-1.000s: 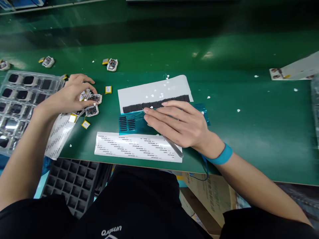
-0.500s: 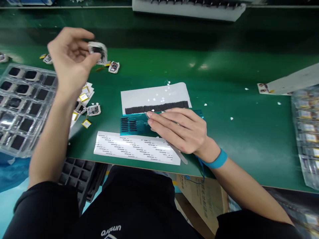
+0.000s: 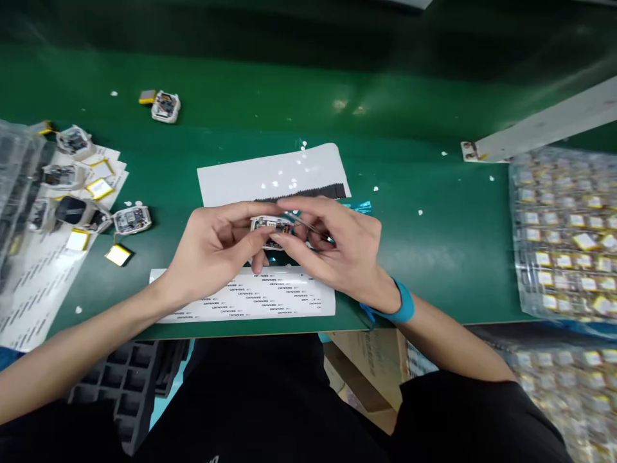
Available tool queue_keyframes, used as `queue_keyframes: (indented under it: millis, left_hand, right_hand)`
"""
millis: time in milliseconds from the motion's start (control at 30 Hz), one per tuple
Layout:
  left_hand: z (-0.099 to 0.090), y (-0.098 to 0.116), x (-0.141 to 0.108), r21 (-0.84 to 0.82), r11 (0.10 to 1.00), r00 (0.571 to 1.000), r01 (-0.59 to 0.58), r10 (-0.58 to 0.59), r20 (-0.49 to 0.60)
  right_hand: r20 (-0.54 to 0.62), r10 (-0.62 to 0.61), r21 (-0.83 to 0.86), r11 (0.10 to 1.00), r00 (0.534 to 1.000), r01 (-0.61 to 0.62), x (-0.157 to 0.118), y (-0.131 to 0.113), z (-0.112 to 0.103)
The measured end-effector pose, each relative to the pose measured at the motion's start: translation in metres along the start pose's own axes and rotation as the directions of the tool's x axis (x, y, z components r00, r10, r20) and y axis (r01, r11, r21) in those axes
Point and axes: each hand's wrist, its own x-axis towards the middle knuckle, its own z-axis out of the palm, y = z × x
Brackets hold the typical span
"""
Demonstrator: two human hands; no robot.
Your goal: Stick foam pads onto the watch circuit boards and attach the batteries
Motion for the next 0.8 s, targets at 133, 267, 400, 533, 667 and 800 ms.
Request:
queue_keyframes:
  millis: [133,267,400,533,667,800]
  left_hand:
    - [0.004,-0.006,-0.002,-0.018,0.999,0.997,-0.032,0.031,-0.066]
    - [0.006,-0.01,-0.006,-0.006,0.997,0.99,-0.075,0.074,-0.121]
    - [0.008,-0.013,-0.009,-0.003,0.996,0.987,-0.094,0.092,-0.134]
    - [0.005,-0.012,-0.007,0.046,0.992,0.98,-0.119,0.125,-0.154]
    - [-0.001,-0.01,-0.002,0.112,0.973,0.967,-0.204,0.218,-0.132]
    - [-0.002,-0.012,-0.001,0.161,0.97,0.974,-0.183,0.201,-0.105]
  right_hand:
    - [-0.006,-0.057,-0.07,0.996,0.998,0.056,-0.001,0.007,-0.001]
    - [0.014,-0.178,-0.229,0.957,0.984,0.176,-0.004,0.009,-0.001]
    - [0.022,-0.27,-0.326,0.908,0.963,0.262,-0.009,0.01,0.001]
    - [0.057,-0.288,-0.251,0.923,0.956,0.293,-0.01,0.016,0.0]
    - [0.067,-0.208,-0.024,0.978,0.976,0.21,-0.005,0.02,-0.003]
    - [0.087,-0.173,0.066,0.984,0.981,0.168,0.0,0.017,-0.004]
